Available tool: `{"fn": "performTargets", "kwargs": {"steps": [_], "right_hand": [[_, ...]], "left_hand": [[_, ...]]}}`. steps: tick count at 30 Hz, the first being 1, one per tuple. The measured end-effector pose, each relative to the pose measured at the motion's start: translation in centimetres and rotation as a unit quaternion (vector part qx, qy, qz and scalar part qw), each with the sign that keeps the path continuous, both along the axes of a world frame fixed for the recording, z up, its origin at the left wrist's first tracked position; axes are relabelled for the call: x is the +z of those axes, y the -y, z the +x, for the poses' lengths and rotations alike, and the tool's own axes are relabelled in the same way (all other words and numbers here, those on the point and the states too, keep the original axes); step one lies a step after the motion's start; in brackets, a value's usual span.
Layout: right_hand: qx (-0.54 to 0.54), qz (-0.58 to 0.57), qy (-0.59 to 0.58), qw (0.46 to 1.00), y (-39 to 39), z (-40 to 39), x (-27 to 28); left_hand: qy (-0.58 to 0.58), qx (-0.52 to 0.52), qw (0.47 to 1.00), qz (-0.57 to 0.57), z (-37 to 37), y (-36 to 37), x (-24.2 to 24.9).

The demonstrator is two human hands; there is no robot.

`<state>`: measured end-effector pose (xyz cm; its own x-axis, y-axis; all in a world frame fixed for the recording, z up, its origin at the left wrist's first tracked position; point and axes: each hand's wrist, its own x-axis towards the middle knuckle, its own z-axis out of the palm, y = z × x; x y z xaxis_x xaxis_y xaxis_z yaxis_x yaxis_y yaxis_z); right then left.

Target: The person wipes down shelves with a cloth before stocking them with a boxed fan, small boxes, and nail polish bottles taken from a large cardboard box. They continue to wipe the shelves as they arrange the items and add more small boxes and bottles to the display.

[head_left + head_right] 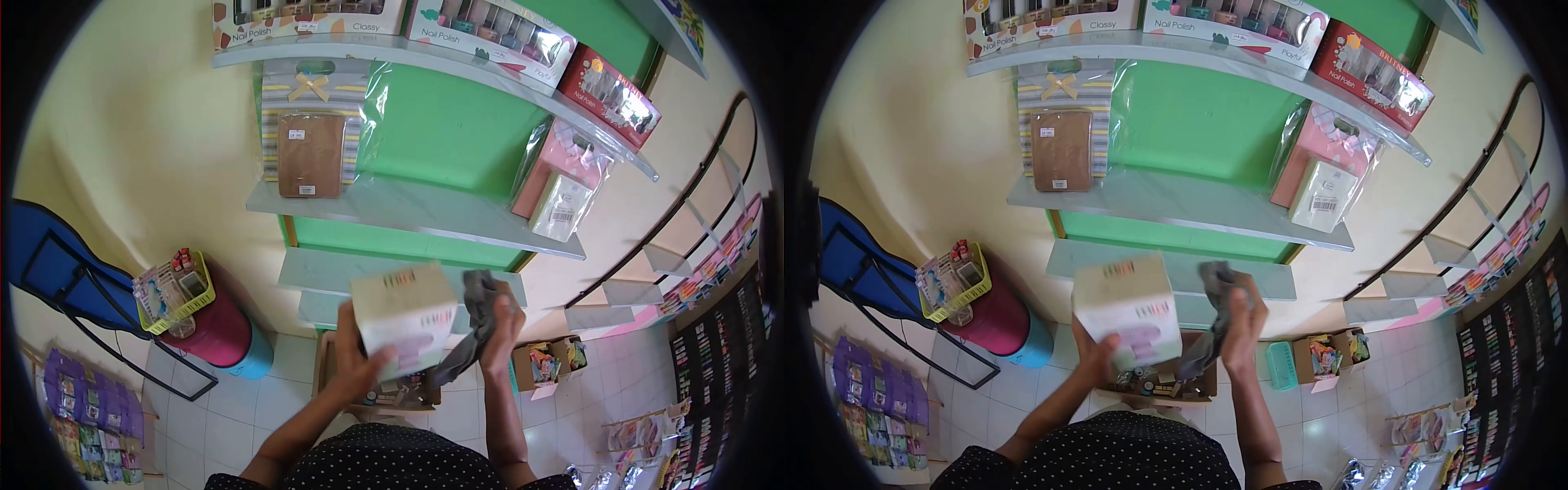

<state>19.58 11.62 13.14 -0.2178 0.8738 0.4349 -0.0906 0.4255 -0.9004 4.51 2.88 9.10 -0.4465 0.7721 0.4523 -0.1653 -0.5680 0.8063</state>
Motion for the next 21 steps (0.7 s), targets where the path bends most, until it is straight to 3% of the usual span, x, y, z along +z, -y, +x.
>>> {"fn": "performTargets", "kwargs": {"steps": [2,6,9,12,19,21], "right_hand": [[-0.15,-0.18,-0.198,0.952,-0.2,1.0,-2.0],[-0.185,-0.161,-0.132,0.96,0.3,4.0,-5.7],[-0.113,-0.167,-0.105,0.974,1.4,5.4,-5.5],[-0.117,-0.148,-0.08,0.979,1.6,6.6,-6.3],[-0.224,-0.21,-0.169,0.937,2.2,6.4,-7.2],[-0.172,-0.204,-0.141,0.954,2.0,7.3,-7.2]], "left_hand": [[0.0,-0.058,0.998,0.006,-1.7,-2.7,3.8],[-0.11,-0.057,0.987,0.106,-4.3,-10.8,9.3],[-0.137,-0.083,0.984,0.078,-4.7,-15.5,10.8],[-0.181,-0.102,0.977,0.048,-4.9,-19.4,10.3],[-0.187,-0.181,0.965,-0.037,-6.5,-22.0,10.9],[-0.183,-0.202,0.961,-0.048,-6.9,-21.9,10.9]]}}
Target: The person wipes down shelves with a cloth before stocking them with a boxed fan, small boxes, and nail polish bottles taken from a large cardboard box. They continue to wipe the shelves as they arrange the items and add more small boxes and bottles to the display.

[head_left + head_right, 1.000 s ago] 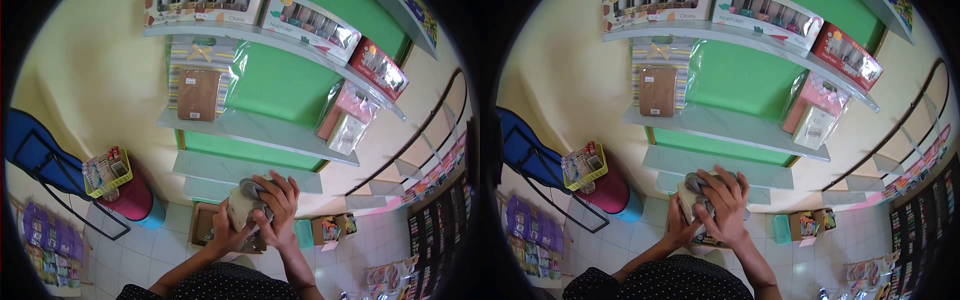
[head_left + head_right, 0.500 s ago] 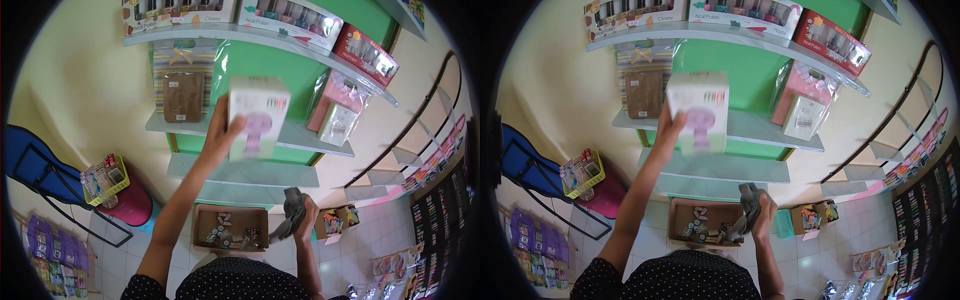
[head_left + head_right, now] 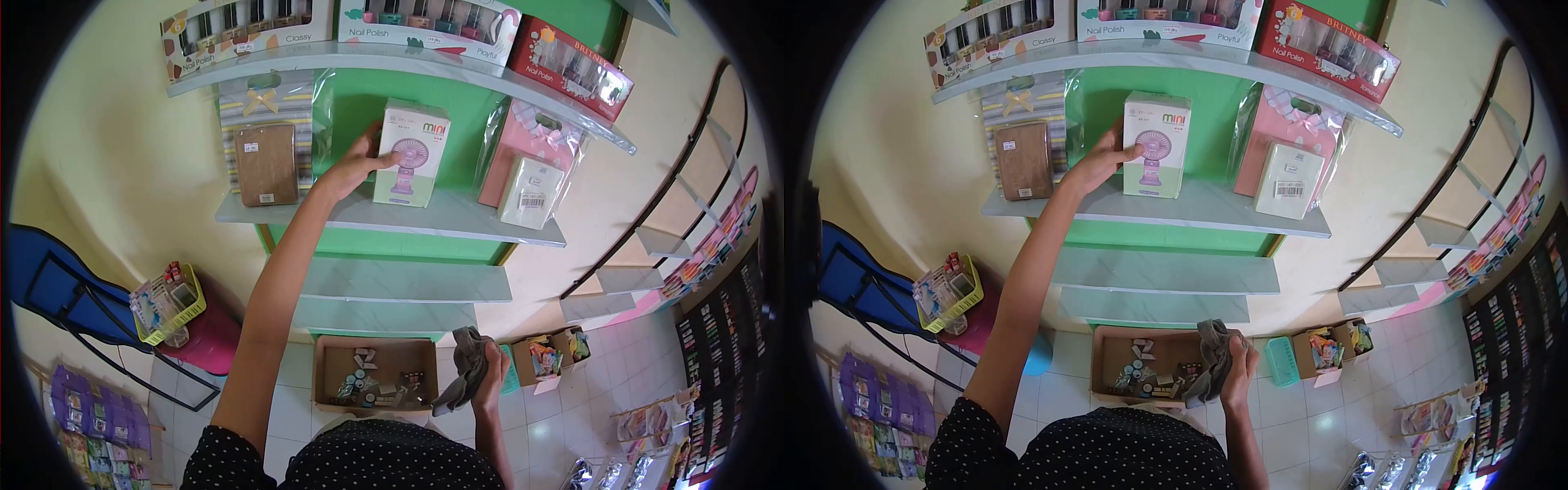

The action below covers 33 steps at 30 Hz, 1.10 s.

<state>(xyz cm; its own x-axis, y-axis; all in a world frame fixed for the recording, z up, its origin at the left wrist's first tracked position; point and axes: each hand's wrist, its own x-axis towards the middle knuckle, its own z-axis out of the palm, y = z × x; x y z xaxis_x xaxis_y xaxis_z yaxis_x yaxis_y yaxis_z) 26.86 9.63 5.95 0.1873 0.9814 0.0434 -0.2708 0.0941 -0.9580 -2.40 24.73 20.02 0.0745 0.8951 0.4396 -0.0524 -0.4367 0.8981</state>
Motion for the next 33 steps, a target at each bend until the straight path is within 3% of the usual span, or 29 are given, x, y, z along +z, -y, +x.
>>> {"fn": "performTargets", "kwargs": {"steps": [1,8,14,16,17,18,20,22,23,25,28,31,32,33], "right_hand": [[0.057,0.014,0.021,0.998,0.0,0.3,0.0],[0.069,0.006,0.027,0.997,0.0,-0.2,1.0],[0.075,-0.014,0.039,0.996,-0.2,0.1,0.4],[0.092,-0.031,0.002,0.995,-0.7,0.8,-0.6],[0.082,-0.024,0.002,0.996,-0.8,1.0,0.2],[0.143,-0.015,-0.061,0.988,-0.8,0.9,1.6],[0.213,-0.029,-0.152,0.965,-0.8,0.5,3.0],[0.252,-0.023,-0.136,0.958,-1.4,-0.1,3.4],[0.293,-0.019,-0.116,0.949,-1.5,-0.3,3.5],[0.326,-0.005,-0.151,0.933,-2.0,-0.5,2.9],[0.303,-0.046,-0.198,0.931,-2.3,-1.2,3.1],[0.288,-0.048,-0.171,0.941,-2.4,-1.3,3.4],[0.284,-0.036,-0.144,0.947,-2.6,-1.1,2.9],[0.286,-0.039,-0.143,0.947,-2.7,-1.0,2.8]], "left_hand": [[0.004,-0.02,1.0,-0.015,0.0,0.1,0.1],[-0.018,0.006,1.0,-0.016,-0.2,0.2,-0.4],[-0.164,0.093,0.982,0.014,-0.5,1.8,-1.8],[-0.218,0.282,0.934,0.023,0.7,6.1,-1.9],[-0.239,0.343,0.904,0.087,2.3,8.6,-2.6],[-0.255,0.402,0.866,0.156,4.1,11.2,-3.3],[-0.243,0.268,0.925,0.115,9.1,15.1,-4.5],[-0.221,0.063,0.973,-0.007,11.9,16.0,-8.4],[-0.089,-0.033,0.983,-0.156,13.1,16.3,-9.7],[-0.131,-0.007,0.988,-0.081,13.2,15.3,-12.5],[-0.22,-0.016,0.962,-0.16,11.8,15.9,-9.8],[-0.16,-0.018,0.98,-0.119,11.3,15.9,-10.3],[-0.078,-0.033,0.972,-0.217,11.3,16.3,-10.0],[-0.075,-0.032,0.972,-0.219,11.3,16.2,-10.6]]}}
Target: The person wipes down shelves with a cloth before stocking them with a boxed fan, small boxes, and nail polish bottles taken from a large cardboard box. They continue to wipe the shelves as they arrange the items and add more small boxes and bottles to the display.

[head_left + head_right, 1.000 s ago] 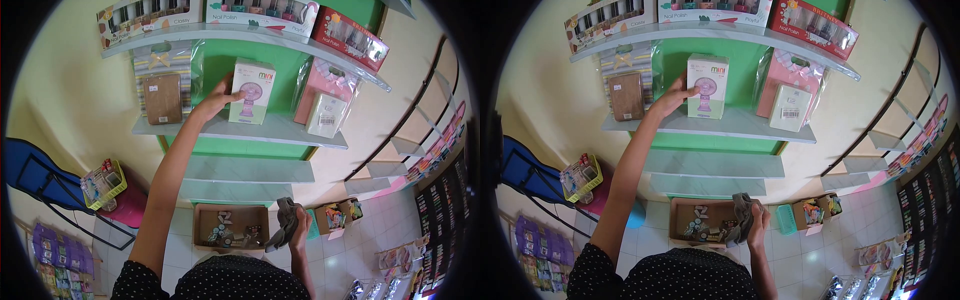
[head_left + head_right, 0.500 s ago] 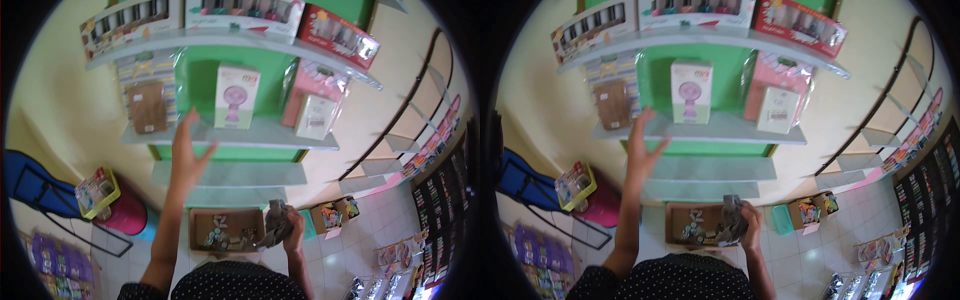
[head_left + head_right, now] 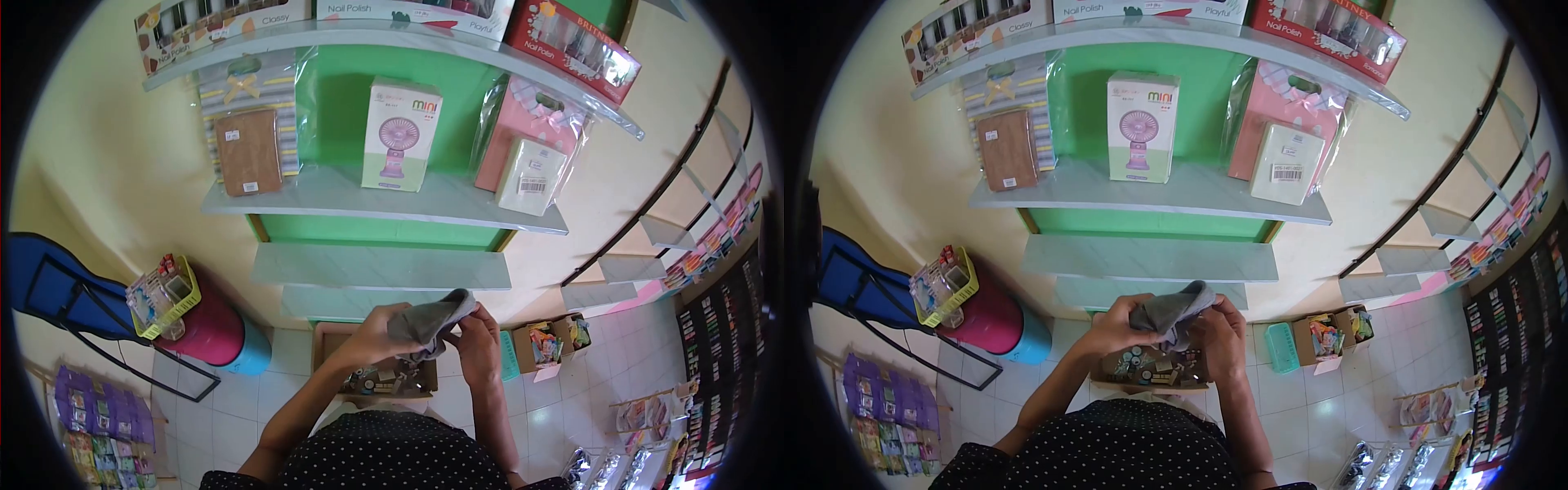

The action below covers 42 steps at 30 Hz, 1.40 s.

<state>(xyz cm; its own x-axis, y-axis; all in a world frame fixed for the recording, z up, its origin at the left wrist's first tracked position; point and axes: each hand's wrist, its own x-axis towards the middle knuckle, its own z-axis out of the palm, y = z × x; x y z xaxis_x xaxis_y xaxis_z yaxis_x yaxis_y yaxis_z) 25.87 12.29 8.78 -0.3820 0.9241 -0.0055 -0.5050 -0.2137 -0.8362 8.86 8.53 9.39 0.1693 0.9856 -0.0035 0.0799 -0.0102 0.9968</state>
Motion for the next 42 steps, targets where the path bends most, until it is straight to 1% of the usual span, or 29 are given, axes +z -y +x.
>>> {"fn": "performTargets", "kwargs": {"steps": [3,4,6,7,8,10,11,13,14,16,18,20,21,22,23,24,25,26,28,29,30,33,34,35,36,38,39,40,42], "right_hand": [[-0.012,-0.013,0.015,1.0,-0.1,0.0,0.0],[-0.014,-0.015,0.005,1.0,0.0,-0.4,0.0],[-0.02,-0.019,-0.016,0.999,0.2,-1.1,0.1],[-0.032,0.0,-0.024,0.999,0.1,-1.3,0.1],[-0.033,-0.001,-0.023,0.999,-0.2,-1.3,0.1],[-0.068,0.002,0.028,0.997,-0.6,-1.0,-0.3],[-0.07,0.001,0.028,0.997,-0.7,-0.7,-0.5],[-0.074,-0.06,0.004,0.995,-0.8,0.1,-0.8],[-0.075,-0.06,0.004,0.995,-0.8,0.4,-0.5],[0.0,0.051,0.006,0.999,-0.4,0.8,0.8],[0.039,0.043,0.0,0.998,-0.2,1.0,1.8],[0.1,0.06,0.027,0.993,-0.3,1.0,2.1],[0.118,0.03,-0.025,0.992,-0.3,1.2,2.3],[0.118,0.029,-0.025,0.992,-0.5,1.4,2.2],[0.09,-0.041,-0.062,0.993,-0.8,1.6,2.0],[0.061,-0.108,-0.1,0.987,-1.3,1.7,1.6],[0.068,-0.108,-0.14,0.982,-1.8,1.8,0.7],[0.066,-0.107,-0.142,0.982,-2.2,1.9,0.0],[0.105,-0.209,-0.177,0.956,-1.9,2.1,-1.1],[0.092,-0.175,-0.079,0.977,-1.1,1.8,-1.5],[0.163,-0.198,-0.115,0.96,-0.7,1.7,-2.1],[0.133,-0.256,-0.076,0.955,-0.3,1.4,-2.4],[0.09,-0.196,-0.029,0.976,-0.5,1.3,-2.6],[0.046,-0.133,0.019,0.99,-0.7,1.3,-2.6],[0.045,-0.134,0.018,0.99,-0.7,1.7,-1.9],[-0.016,0.167,0.156,0.973,-0.3,3.2,0.0],[-0.072,0.222,0.146,0.961,0.0,3.3,0.1],[-0.162,0.157,0.075,0.971,0.8,2.4,0.3],[-0.017,0.377,0.093,0.922,-1.2,2.5,1.6]], "left_hand": [[0.16,0.044,0.986,-0.019,-0.7,-0.6,-1.8],[0.161,0.043,0.986,-0.021,-0.5,-0.7,-1.7],[0.3,0.036,0.953,-0.007,-0.2,-0.6,-1.2],[0.375,0.045,0.923,-0.075,-0.1,-0.4,-0.6],[0.375,0.044,0.923,-0.076,-0.2,-0.5,-0.7],[0.458,0.086,0.867,-0.175,-0.2,-0.9,-0.8],[0.458,0.085,0.867,-0.177,-0.1,-0.7,-0.6],[0.237,0.145,0.959,-0.055,0.3,-0.2,1.5],[0.237,0.145,0.959,-0.055,-0.2,-0.4,1.7],[0.147,0.014,0.989,-0.013,-1.7,-0.8,2.2],[0.18,-0.01,0.983,-0.028,-1.5,-0.8,3.4],[0.377,0.073,0.923,-0.011,-0.6,-1.0,5.0],[0.412,0.063,0.909,-0.028,-0.7,-1.2,4.9],[0.412,0.063,0.908,-0.029,-0.6,-0.9,2.8],[0.401,0.088,0.905,-0.114,-0.4,-0.5,-0.9],[0.385,0.112,0.895,-0.195,-0.1,-0.4,-0.8],[0.253,-0.049,0.951,-0.168,0.0,0.3,-0.1],[0.251,-0.051,0.952,-0.169,0.2,0.1,-0.2],[0.274,0.001,0.956,-0.1,0.8,0.3,-0.8],[0.291,0.05,0.954,-0.062,0.8,0.0,-0.8],[0.292,0.052,0.953,-0.062,0.7,-0.3,-0.9],[0.204,0.119,0.97,-0.055,0.5,-0.8,-1.7],[0.203,0.119,0.97,-0.056,0.2,-0.7,-1.9],[0.148,0.133,0.979,0.039,-0.3,-0.6,-2.0],[0.091,0.144,0.976,0.134,-0.7,-0.5,-2.0],[0.086,0.176,0.964,0.182,-1.0,-0.1,1.2],[0.081,0.195,0.951,0.228,-1.5,-0.2,2.0],[0.075,0.211,0.935,0.274,-1.8,-0.3,2.5],[0.12,0.22,0.935,0.25,-1.9,-1.0,1.7]]}}
